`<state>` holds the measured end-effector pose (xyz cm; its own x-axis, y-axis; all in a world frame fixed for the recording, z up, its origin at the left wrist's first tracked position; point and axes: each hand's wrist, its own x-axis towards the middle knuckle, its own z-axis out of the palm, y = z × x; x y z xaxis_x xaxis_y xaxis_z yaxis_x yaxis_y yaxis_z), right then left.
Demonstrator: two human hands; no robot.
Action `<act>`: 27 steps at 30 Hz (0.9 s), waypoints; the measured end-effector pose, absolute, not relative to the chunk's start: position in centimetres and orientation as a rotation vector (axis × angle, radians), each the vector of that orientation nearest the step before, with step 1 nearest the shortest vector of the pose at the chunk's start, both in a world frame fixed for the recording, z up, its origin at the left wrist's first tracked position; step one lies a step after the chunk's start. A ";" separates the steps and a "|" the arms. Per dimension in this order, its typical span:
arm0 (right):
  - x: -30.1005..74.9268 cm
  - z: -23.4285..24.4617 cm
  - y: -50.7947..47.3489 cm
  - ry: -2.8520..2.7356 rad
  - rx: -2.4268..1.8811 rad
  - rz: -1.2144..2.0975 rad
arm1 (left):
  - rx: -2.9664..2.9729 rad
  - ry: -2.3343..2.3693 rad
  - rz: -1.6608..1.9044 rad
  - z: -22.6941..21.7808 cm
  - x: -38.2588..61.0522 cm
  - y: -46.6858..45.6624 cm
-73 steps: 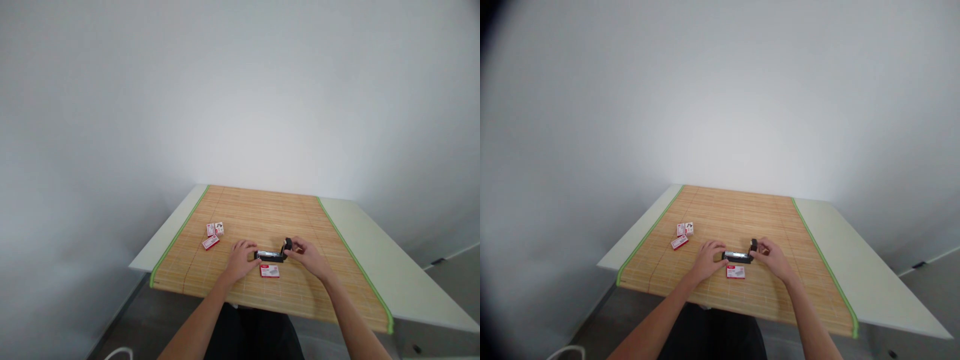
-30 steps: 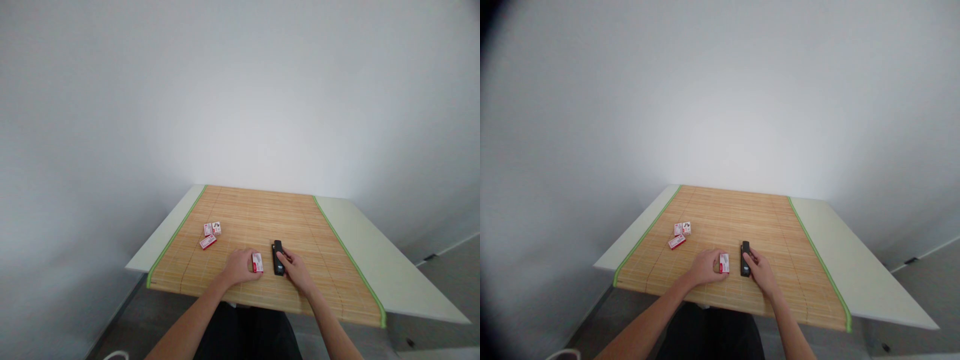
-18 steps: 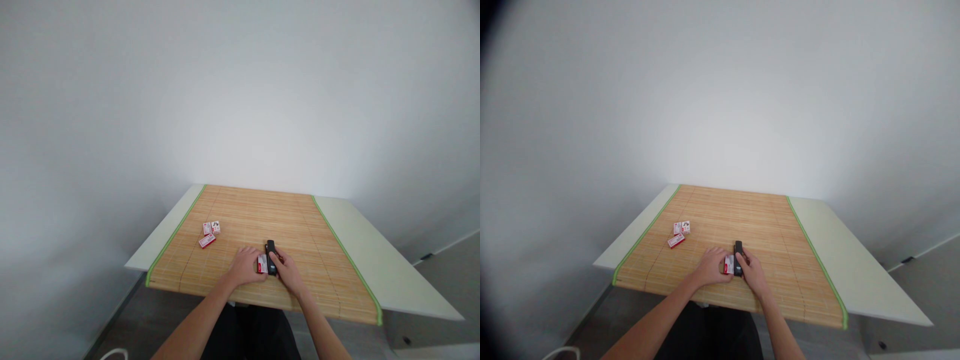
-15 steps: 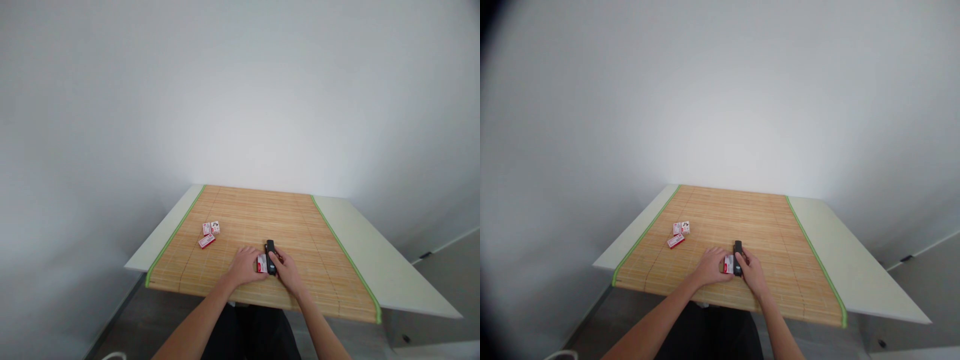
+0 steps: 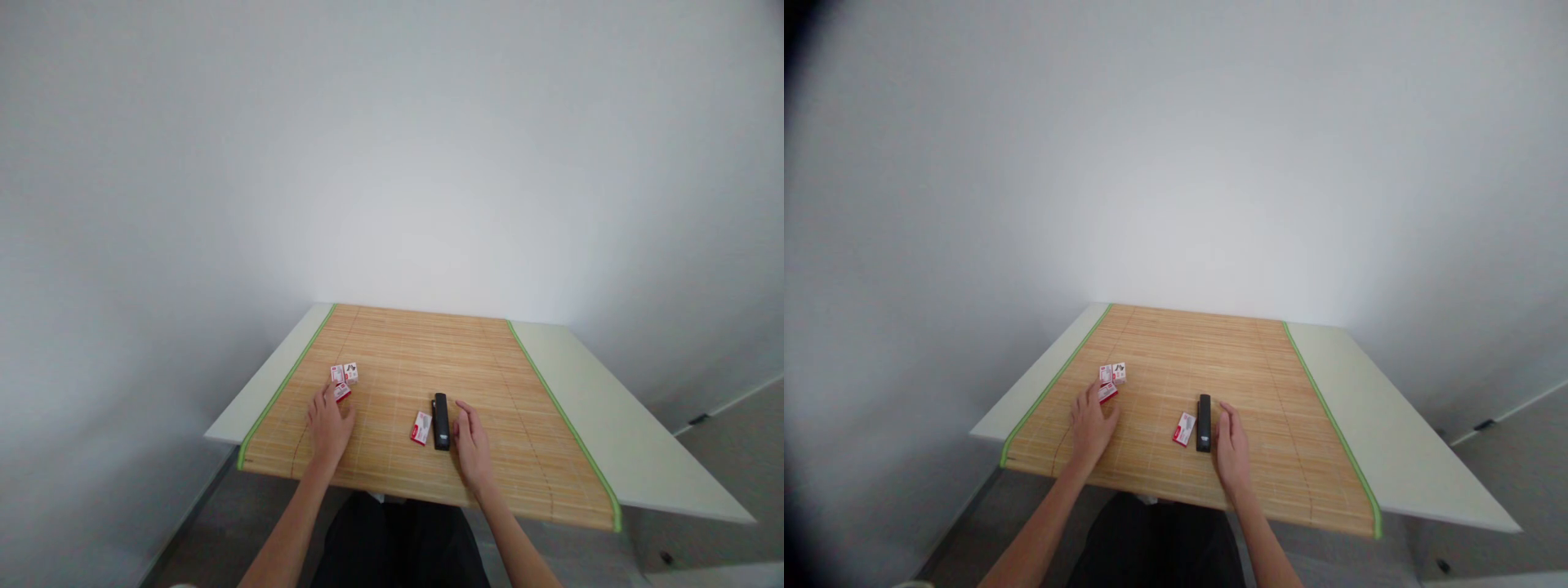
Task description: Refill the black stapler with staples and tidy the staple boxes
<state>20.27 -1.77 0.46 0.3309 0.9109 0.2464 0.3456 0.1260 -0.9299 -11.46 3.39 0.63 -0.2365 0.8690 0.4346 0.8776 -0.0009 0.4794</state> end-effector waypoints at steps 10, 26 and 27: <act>20.3 -0.3 -1.3 -1.207 -1.432 0.649 | -2.478 -2.206 -0.791 0.5 -8.6 2.7; 20.2 -0.6 -1.0 -1.223 -1.384 0.704 | -3.324 -1.470 -0.955 3.8 -3.6 6.2; 20.2 -0.6 -1.0 -1.230 -1.384 0.708 | -3.371 -1.425 -0.887 3.6 -3.2 6.4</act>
<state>20.15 -0.97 -0.57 0.2825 0.9339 0.2191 0.2791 0.1385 -0.9502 -3.19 6.38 3.62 0.6402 0.7513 0.1604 0.4760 -0.5518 0.6848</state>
